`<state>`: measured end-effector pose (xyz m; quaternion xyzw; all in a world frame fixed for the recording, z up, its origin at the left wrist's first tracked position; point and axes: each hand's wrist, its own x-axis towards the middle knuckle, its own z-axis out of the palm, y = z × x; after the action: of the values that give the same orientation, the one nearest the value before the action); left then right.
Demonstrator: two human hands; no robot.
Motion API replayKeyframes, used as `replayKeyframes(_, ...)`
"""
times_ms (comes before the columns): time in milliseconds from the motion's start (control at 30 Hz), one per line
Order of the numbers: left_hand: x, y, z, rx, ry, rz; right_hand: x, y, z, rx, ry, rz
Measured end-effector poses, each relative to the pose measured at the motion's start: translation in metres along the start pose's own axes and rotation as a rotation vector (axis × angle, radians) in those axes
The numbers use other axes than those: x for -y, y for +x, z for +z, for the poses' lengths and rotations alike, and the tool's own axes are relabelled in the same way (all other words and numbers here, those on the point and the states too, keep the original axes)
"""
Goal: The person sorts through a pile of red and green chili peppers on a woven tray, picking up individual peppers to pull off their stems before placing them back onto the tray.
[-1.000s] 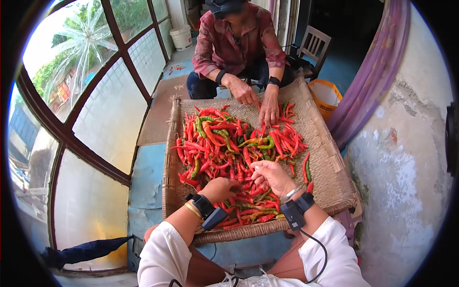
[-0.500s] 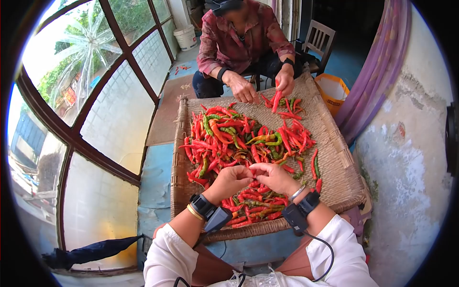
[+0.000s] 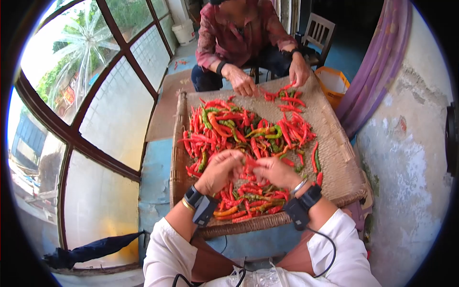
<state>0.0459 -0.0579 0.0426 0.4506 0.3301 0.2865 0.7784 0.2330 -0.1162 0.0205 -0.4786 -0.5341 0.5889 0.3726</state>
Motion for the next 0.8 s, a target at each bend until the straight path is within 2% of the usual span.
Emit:
replayKeyframes(67,0.001,0.004,-0.005,-0.16,0.12,-0.013,0.01,-0.002,-0.006,-0.093,0.039,0.103)
replayKeyframes(133,0.009,0.009,-0.013,-0.162,0.18,-0.004,0.006,-0.001,-0.018,-0.251,0.179,0.098)
replayKeyframes(200,0.013,0.012,-0.014,-0.124,0.285,-0.087,-0.008,0.005,-0.029,-0.438,0.653,-0.103)
replayKeyframes(233,0.02,0.015,-0.018,-0.091,0.33,-0.111,0.0,0.002,-0.033,-0.492,0.839,-0.036)
replayKeyframes(267,0.033,0.02,-0.024,-0.091,0.331,-0.111,-0.007,0.003,-0.038,-0.492,0.84,-0.036)
replayKeyframes(333,0.044,0.025,-0.026,0.035,0.737,0.079,-0.02,0.007,-0.043,-0.382,0.837,0.129)
replayKeyframes(367,0.048,0.026,-0.027,0.089,0.74,-0.049,-0.026,0.008,-0.04,-0.315,0.808,0.145)
replayKeyframes(467,0.055,0.026,-0.018,0.075,0.715,-0.108,-0.021,0.007,-0.022,-0.217,0.73,0.229)
replayKeyframes(500,0.062,0.03,-0.02,0.105,0.828,0.009,-0.019,0.006,-0.02,-0.216,0.733,0.232)
replayKeyframes(733,0.069,0.028,-0.017,0.056,0.846,-0.005,-0.021,0.006,-0.014,-0.177,0.599,0.283)
replayKeyframes(800,0.057,0.027,-0.012,0.074,0.552,-0.195,-0.019,0.006,-0.013,-0.158,0.565,0.283)
